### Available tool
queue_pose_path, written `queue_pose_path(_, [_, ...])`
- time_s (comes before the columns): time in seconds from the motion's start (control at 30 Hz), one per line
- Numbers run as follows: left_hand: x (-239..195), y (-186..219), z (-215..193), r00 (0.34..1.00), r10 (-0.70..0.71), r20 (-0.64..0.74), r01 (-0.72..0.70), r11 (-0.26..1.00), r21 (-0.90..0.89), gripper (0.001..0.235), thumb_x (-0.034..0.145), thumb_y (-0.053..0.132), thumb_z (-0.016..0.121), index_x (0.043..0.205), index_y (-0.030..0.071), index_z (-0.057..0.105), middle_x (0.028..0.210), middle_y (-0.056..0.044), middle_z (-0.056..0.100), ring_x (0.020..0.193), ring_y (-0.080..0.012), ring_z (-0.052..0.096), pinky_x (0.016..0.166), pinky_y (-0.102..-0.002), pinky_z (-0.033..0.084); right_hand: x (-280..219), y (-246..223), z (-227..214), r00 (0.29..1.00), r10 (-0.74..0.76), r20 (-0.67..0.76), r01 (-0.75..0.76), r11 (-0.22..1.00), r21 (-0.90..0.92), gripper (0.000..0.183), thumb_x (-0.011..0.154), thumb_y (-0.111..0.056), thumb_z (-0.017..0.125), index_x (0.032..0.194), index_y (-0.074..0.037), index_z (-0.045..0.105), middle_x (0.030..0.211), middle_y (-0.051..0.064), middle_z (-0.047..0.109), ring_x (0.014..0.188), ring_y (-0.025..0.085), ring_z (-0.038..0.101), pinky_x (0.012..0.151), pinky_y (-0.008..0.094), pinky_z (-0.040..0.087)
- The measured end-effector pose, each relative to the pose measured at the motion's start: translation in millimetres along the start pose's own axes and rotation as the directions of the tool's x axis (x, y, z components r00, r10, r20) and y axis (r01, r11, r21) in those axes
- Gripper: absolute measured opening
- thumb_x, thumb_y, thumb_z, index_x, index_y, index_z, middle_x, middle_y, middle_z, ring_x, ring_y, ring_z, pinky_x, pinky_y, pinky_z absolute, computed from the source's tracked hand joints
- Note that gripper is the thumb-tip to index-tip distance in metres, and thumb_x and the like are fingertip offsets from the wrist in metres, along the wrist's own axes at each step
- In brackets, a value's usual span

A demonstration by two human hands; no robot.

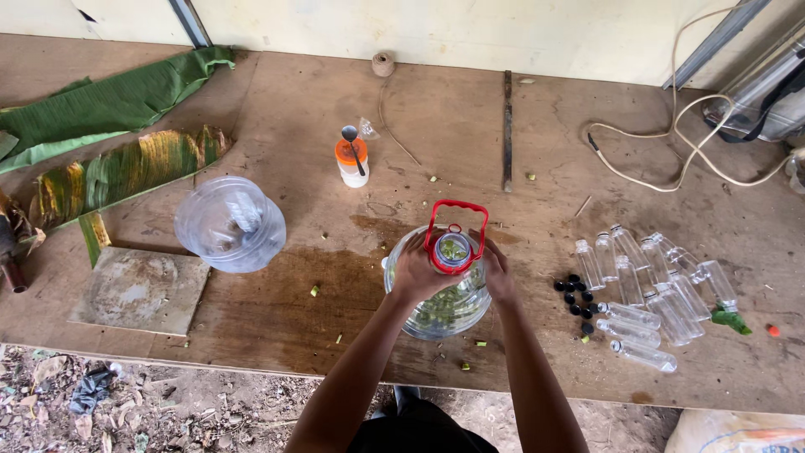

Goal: The person uses a long metal rod to crush green vegetables inside a large plastic water bottle. After crushing the contents, the person pours the mixture into a clear plastic bowl.

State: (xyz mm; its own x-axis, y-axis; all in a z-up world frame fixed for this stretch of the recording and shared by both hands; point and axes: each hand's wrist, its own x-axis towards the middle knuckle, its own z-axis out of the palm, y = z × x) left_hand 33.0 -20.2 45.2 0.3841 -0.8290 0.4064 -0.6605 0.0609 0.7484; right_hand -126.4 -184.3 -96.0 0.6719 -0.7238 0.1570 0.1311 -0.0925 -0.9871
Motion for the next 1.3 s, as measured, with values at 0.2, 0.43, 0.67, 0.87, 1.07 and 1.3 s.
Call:
queue_pose_path(0.2, [0,5,-5,0.999,-0.030,0.042,0.030,1.000,0.010,0.067,0.064,0.040,0.092,0.119,0.008,0.071,0.115,-0.010,0.075,0.103,-0.0230,0.074,0.093,-0.035,0.059,4,49,-25,0.968,0.187,-0.169,-0.215,0.962,-0.169,0.053,0.107,-0.037,0.042,0.143,-0.002,0.058,0.148,0.015,0.058,0.140,0.027,0.051,0.119,0.037,0.035])
queue_pose_path(0.43, [-2,0,-3,0.998,-0.021,0.053,0.019,0.999,0.040,0.073,0.062,0.041,0.094,0.121,0.005,0.070,0.113,-0.013,0.075,0.099,-0.0252,0.075,0.088,-0.037,0.061,-37,82,-13,0.626,0.752,-0.206,-0.620,0.641,0.453,0.053,0.108,-0.041,0.039,0.148,-0.008,0.050,0.142,0.012,0.057,0.124,0.025,0.056,0.105,0.042,0.045])
queue_pose_path(0.67, [6,-19,-7,0.996,0.078,0.042,-0.082,0.989,0.124,0.077,0.058,0.041,0.097,0.120,0.006,0.068,0.111,-0.014,0.075,0.099,-0.0261,0.074,0.091,-0.040,0.059,-52,122,-6,0.725,0.678,-0.122,-0.559,0.683,0.471,0.045,0.104,-0.034,0.051,0.137,-0.005,0.062,0.131,0.012,0.069,0.112,0.024,0.067,0.099,0.042,0.054])
queue_pose_path(0.87, [15,-56,-34,0.950,-0.238,0.202,0.250,0.968,-0.035,0.064,0.065,0.038,0.089,0.120,0.011,0.068,0.109,-0.007,0.078,0.094,-0.0187,0.077,0.084,-0.033,0.063,-56,103,24,0.479,0.863,-0.161,-0.806,0.505,0.307,0.065,0.090,-0.066,0.048,0.141,-0.027,0.057,0.134,-0.002,0.063,0.120,0.019,0.056,0.099,0.043,0.045])
queue_pose_path(1.07, [27,-92,-47,0.959,-0.219,0.178,0.238,0.967,-0.092,0.060,0.066,0.035,0.093,0.115,0.008,0.071,0.106,-0.009,0.079,0.095,-0.0207,0.075,0.088,-0.035,0.060,-56,86,52,0.557,0.830,0.024,-0.727,0.473,0.498,0.080,0.095,-0.074,0.031,0.143,-0.016,0.057,0.140,0.004,0.064,0.125,0.023,0.060,0.105,0.043,0.048])
queue_pose_path(1.3, [29,-94,-61,0.946,-0.241,0.218,0.295,0.919,-0.262,0.065,0.066,0.033,0.092,0.120,0.007,0.067,0.109,-0.009,0.078,0.099,-0.0206,0.075,0.094,-0.034,0.060,-57,85,62,0.568,0.820,0.069,-0.689,0.429,0.584,0.075,0.100,-0.065,0.029,0.141,-0.009,0.059,0.137,0.008,0.066,0.125,0.026,0.061,0.107,0.046,0.047])
